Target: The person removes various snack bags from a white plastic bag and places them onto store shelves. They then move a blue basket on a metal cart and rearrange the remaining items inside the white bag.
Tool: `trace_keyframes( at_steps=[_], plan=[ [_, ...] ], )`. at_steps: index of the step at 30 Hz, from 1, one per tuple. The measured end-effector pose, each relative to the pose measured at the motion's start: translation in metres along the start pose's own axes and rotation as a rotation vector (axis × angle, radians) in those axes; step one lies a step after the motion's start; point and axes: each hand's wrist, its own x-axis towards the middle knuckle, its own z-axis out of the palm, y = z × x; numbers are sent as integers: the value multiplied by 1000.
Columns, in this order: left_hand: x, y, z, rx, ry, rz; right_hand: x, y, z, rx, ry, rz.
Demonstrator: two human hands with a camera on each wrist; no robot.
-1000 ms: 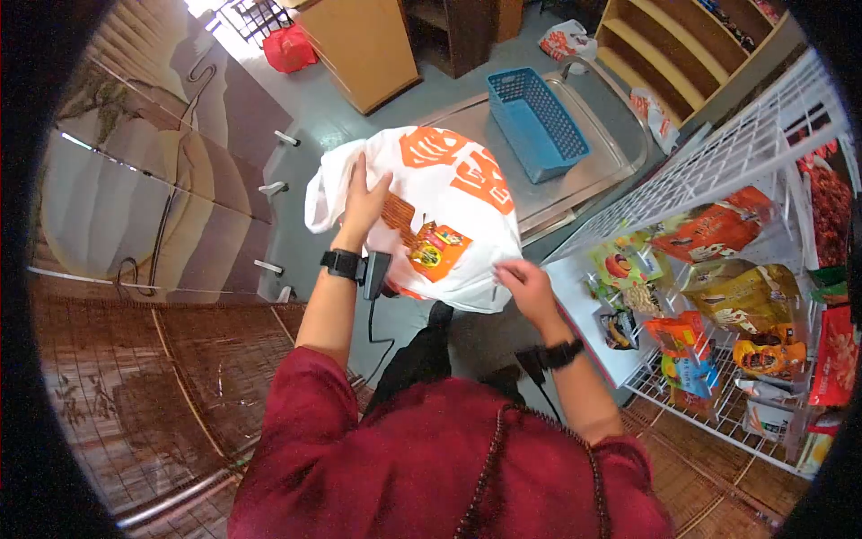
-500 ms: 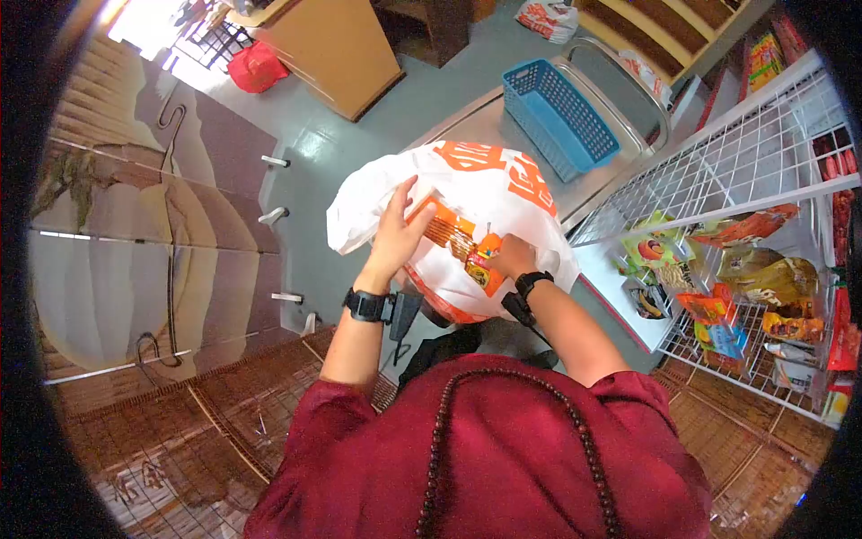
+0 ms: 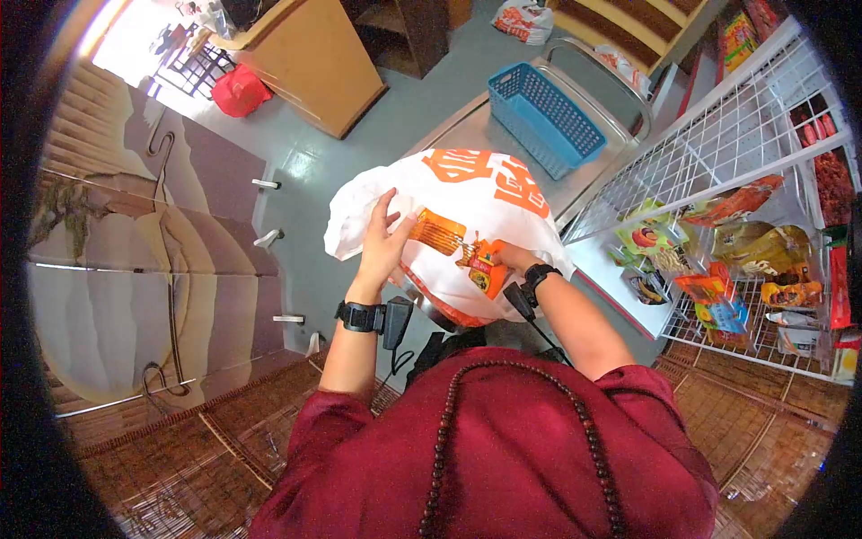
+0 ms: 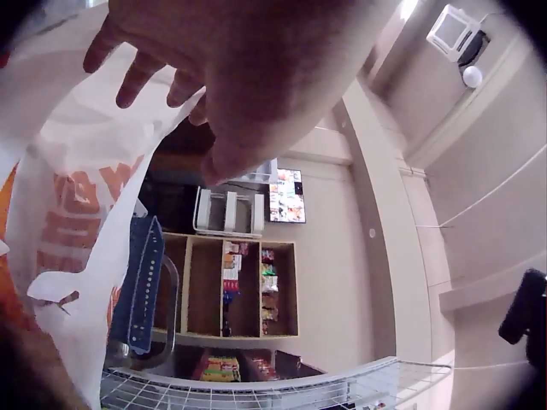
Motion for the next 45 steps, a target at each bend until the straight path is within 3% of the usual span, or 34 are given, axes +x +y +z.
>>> trace_keyframes(
  at_steps=[6,8,9,14,16,20,23,28,29,30,32,34,36,38,40,42,44,45],
  plan=[
    [-1,0,-4,9,53,46,-15,-25,-12,-38,102,-103],
    [-1,3,-10,-22,73,61,-22,-46,-14,-27,19,-374],
    [-1,6,-13,-5,68,70,-30,-59,-14,-1,110,-476],
    [-3,17,-23,140,11,85,-61,-108,-42,-101,177,-626],
    [-1,12,-26,214,-35,244,-69,-115,-53,2,320,-761],
    [-7,19,-24,178,-1,265,-92,-127,-92,-131,369,-782],
    [-15,49,-18,333,-330,419,-110,-137,-122,-227,365,-854],
    [-11,89,10,454,-364,608,-130,-155,-156,-274,525,-1147],
    [-8,95,15,377,-454,522,-134,-159,-160,-264,560,-1212],
    [-6,101,22,301,-553,437,-140,-163,-164,-284,589,-1193],
    [-9,105,33,343,-453,622,-155,-171,-172,-479,714,-1245],
    [-14,98,43,207,-391,628,-176,-175,-177,-653,697,-1125],
    [-25,108,55,58,-307,604,-183,-174,-175,-570,849,-1156],
    [-25,100,63,-142,-249,473,-199,-171,-176,-643,1210,-1145],
    [-31,98,67,-448,-292,339,-212,-151,-178,-699,1251,-1043],
    [-38,101,74,-720,-300,274,-218,-125,-172,-502,1369,-783],
    [-46,99,80,-818,-297,240,-231,-101,-161,-426,1315,-684],
    [-51,99,85,-844,-317,221,-234,-87,-154,-140,1174,-610]
  ],
)
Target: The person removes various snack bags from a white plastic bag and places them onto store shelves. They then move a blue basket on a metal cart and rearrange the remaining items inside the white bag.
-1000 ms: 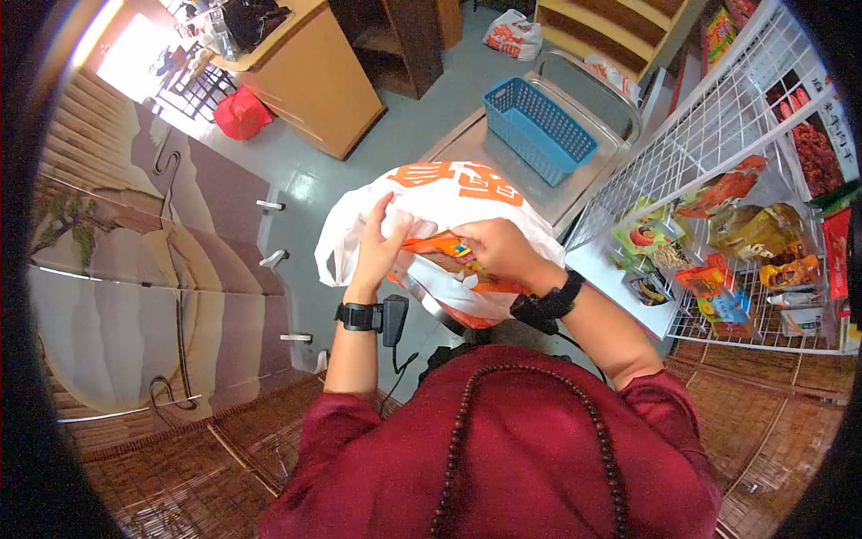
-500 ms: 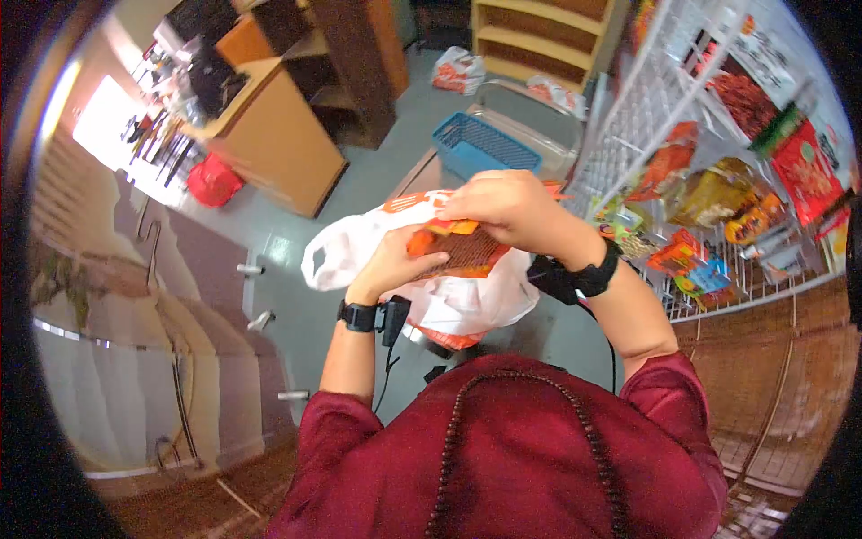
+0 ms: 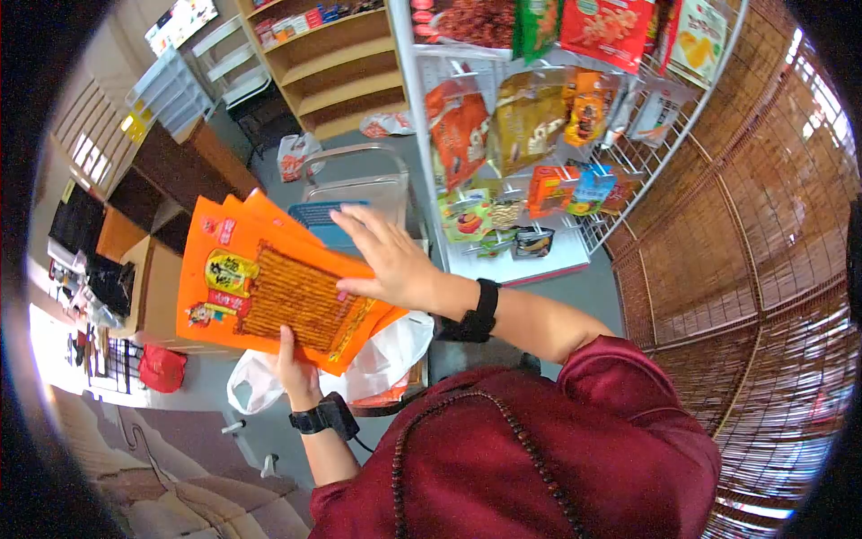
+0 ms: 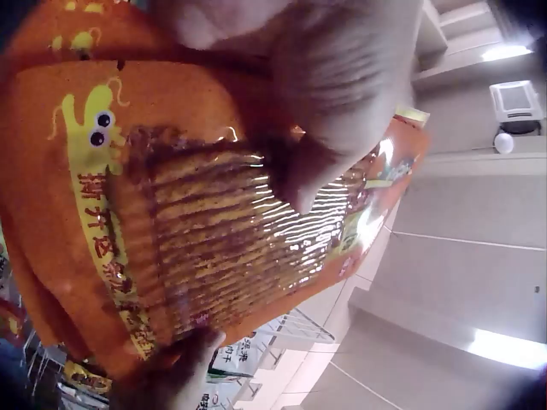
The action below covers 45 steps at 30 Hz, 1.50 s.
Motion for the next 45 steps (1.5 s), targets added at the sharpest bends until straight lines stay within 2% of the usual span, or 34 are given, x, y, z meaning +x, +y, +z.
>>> trace_keyframes(
  at_steps=[1,2,4,5,7,8,14,17,21,24,27,28,32,34,38,39,41,44,45],
  plan=[
    [-4,-3,6,-28,-5,-21,-12,6,-4,216,-83,215],
    [-6,-10,7,-25,-13,-32,-21,11,-11,212,-76,225],
    [-10,-26,9,-131,-31,-140,-38,17,-24,540,-281,454],
    [-14,-31,22,-125,-38,-148,-46,22,-32,541,-271,461],
    [-23,-43,52,51,-16,-79,-60,29,-46,348,-324,473],
    [-28,-45,67,58,-34,-90,-66,32,-57,389,-241,441],
    [-49,-65,113,240,-32,-111,-98,63,-97,455,-232,533],
    [-69,-74,135,153,-42,-187,-109,75,-111,334,-239,515],
    [-91,-83,134,50,20,-232,-124,88,-122,416,-151,457],
    [-115,-77,141,87,-106,-298,-126,86,-140,653,-177,565],
    [-125,-85,147,163,-40,-302,-130,95,-145,616,-196,489],
    [-131,-97,153,87,-4,-224,-129,98,-159,572,-317,488],
    [-143,-110,165,31,59,-202,-126,99,-172,592,-317,400],
    [-145,-114,173,81,95,-140,-126,97,-181,693,-341,412],
    [-153,-106,208,103,38,-73,-135,106,-179,682,-358,448],
    [-149,-113,198,98,42,-62,-134,107,-183,681,-365,437],
    [-143,-124,177,-72,55,-194,-137,105,-187,664,-451,458],
    [-146,-126,184,-26,87,-151,-150,114,-172,654,-510,543],
    [-147,-123,188,9,110,-129,-155,115,-165,656,-448,478]
  ],
)
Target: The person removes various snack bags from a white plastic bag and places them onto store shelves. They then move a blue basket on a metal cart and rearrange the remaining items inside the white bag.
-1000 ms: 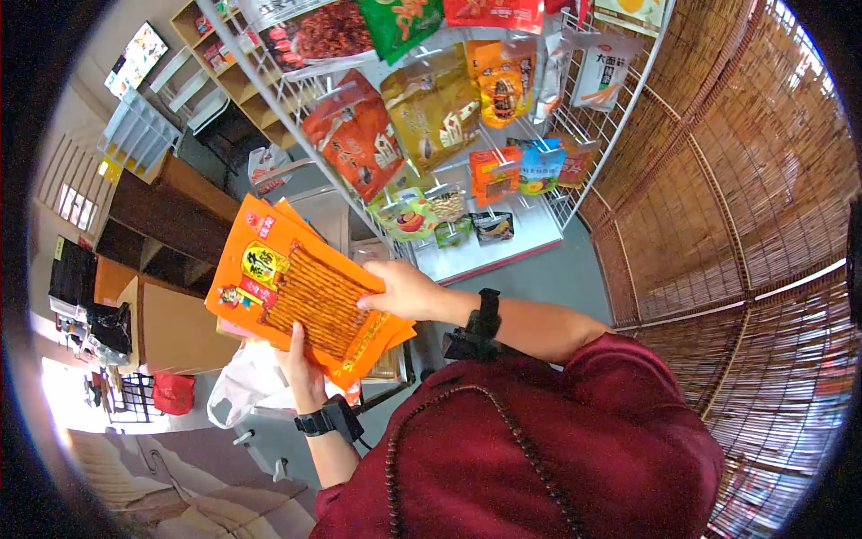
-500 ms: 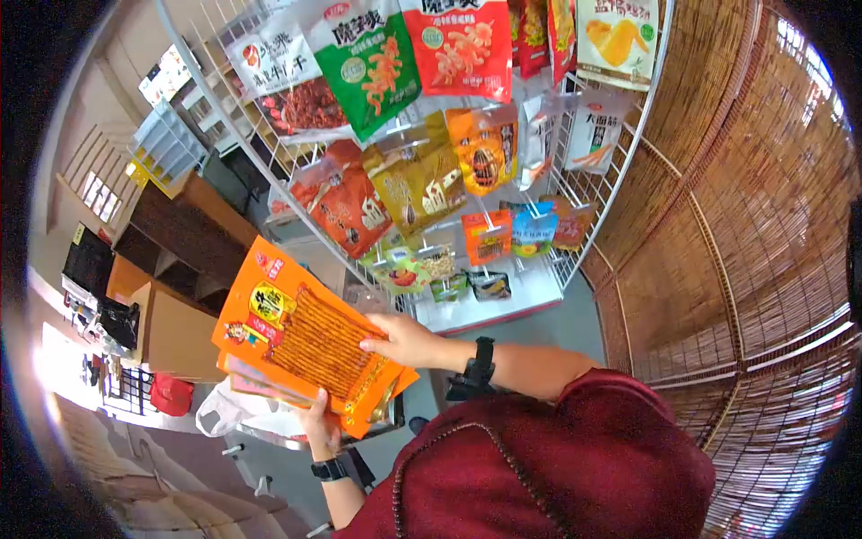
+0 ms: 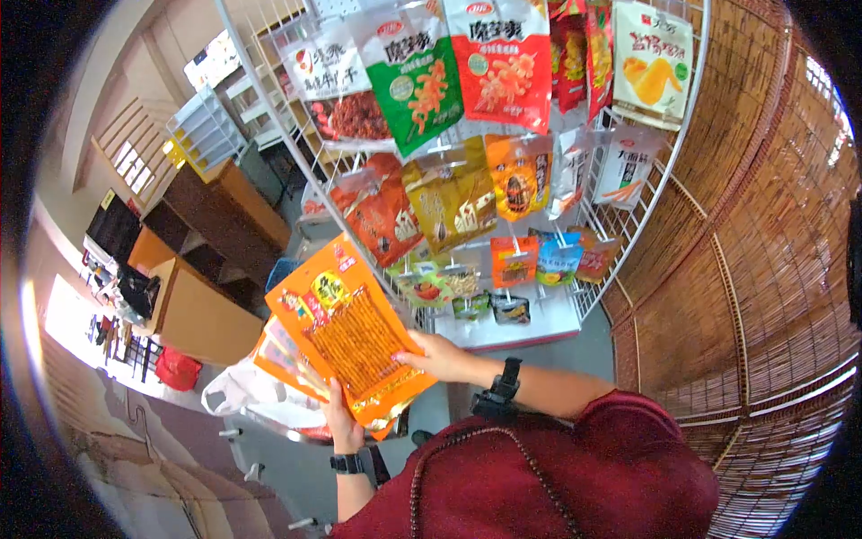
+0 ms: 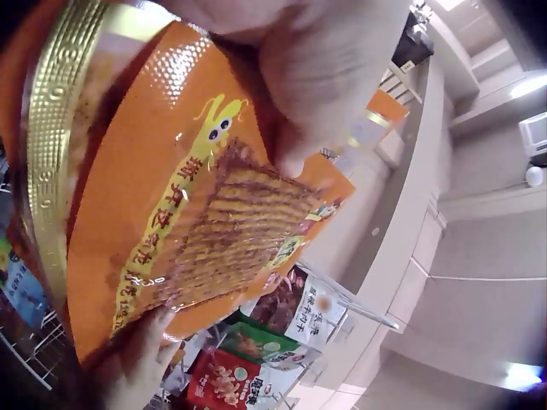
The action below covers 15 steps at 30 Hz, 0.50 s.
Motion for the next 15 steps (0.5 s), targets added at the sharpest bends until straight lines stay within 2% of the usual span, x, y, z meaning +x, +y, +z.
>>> trace_keyframes(
  at_steps=[2,3,4,8,10,11,14,15],
  plan=[
    [0,-5,-12,81,78,-2,-1,8,5,-44,-3,57],
    [2,-6,-21,14,58,-55,-4,2,5,-41,27,-8],
    [4,-10,-30,-56,36,-103,-5,5,7,-30,18,5],
    [-5,-8,-44,-69,36,-87,-7,0,17,-44,-79,60],
    [-13,-6,-49,-58,95,-84,-9,-10,20,-58,-112,4],
    [-18,-4,-50,-44,108,-80,-5,-5,27,-80,-30,-124],
    [-24,-4,-64,-41,132,-95,-7,1,29,-15,-67,-46],
    [-25,-6,-71,-7,135,-99,-6,6,33,41,-4,-83]
  ],
)
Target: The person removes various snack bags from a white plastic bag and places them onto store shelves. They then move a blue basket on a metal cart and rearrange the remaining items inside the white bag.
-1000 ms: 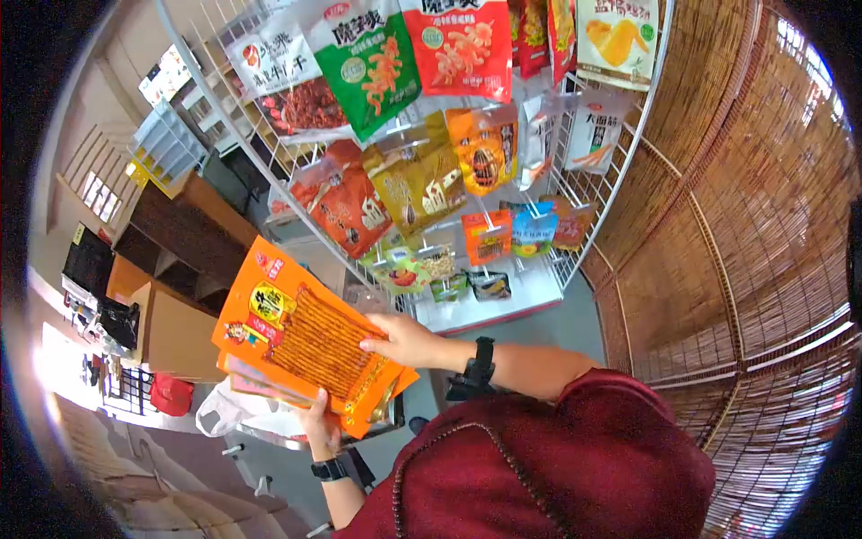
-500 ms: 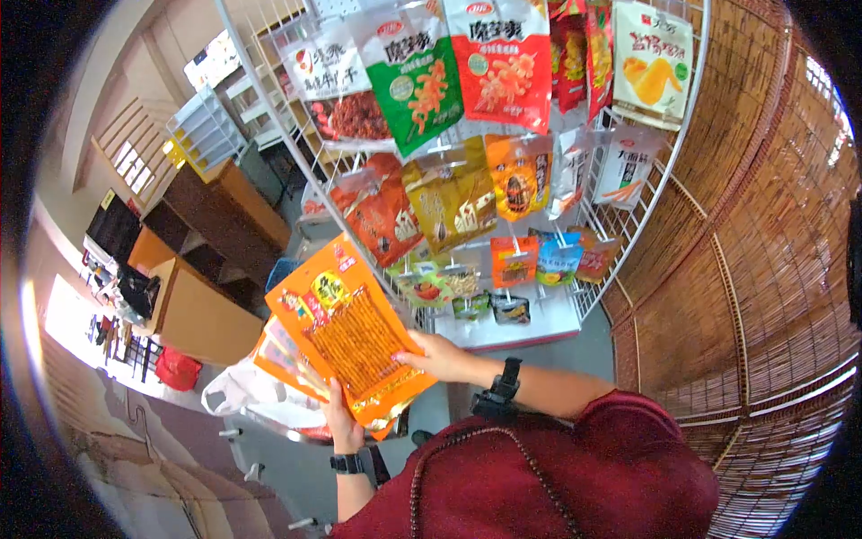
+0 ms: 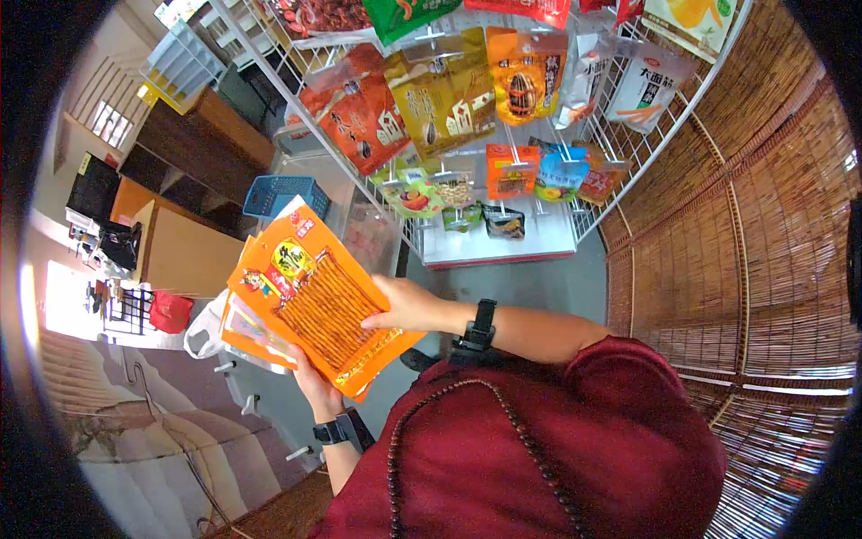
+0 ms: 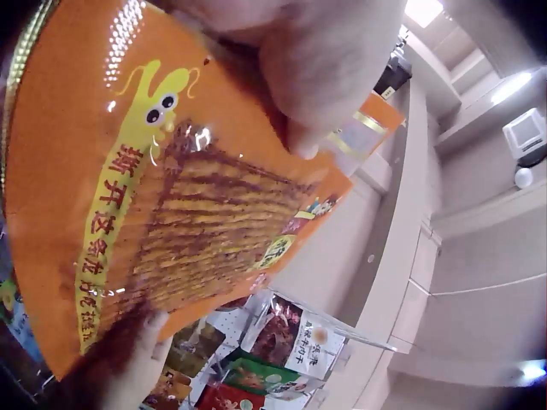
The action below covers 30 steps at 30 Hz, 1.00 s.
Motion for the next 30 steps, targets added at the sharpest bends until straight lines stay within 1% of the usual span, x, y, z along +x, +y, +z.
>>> trace_keyframes(
  at_steps=[1,3,4,6,8,9,10,14,19,21,23,24,25,26,27,28,29,30],
  plan=[
    [0,-2,-4,33,2,1,-1,2,0,5,0,9],
    [-7,0,8,53,9,11,-4,7,1,-75,4,111],
    [-10,2,16,69,9,29,-4,11,1,-70,2,117],
    [-15,3,27,46,14,22,-5,25,3,148,-5,160],
    [-15,2,27,24,18,12,-6,37,3,137,-2,165],
    [-13,0,25,68,10,23,-6,41,3,116,2,160],
    [-12,-1,24,113,0,32,-8,45,3,122,16,209],
    [-6,-1,24,190,-7,29,-10,50,4,137,45,216],
    [14,0,29,251,-57,-47,-9,52,-1,58,121,293],
    [31,-6,23,259,-80,-72,-9,51,-5,66,166,296],
    [48,-11,21,303,-119,-137,-9,57,-10,65,208,300],
    [53,-11,29,254,-128,-193,-10,66,-10,118,230,340],
    [56,-12,39,252,-143,-202,-13,75,-11,172,251,380],
    [58,-15,51,264,-162,-189,-14,70,-19,99,279,338],
    [62,-20,58,276,-180,-178,-17,75,-23,92,292,343],
    [69,-25,58,203,-154,-269,-21,80,-26,67,312,387],
    [72,-31,61,200,-157,-281,-27,85,-29,44,329,432],
    [73,-38,66,224,-176,-309,-34,89,-33,132,362,411]
  ],
)
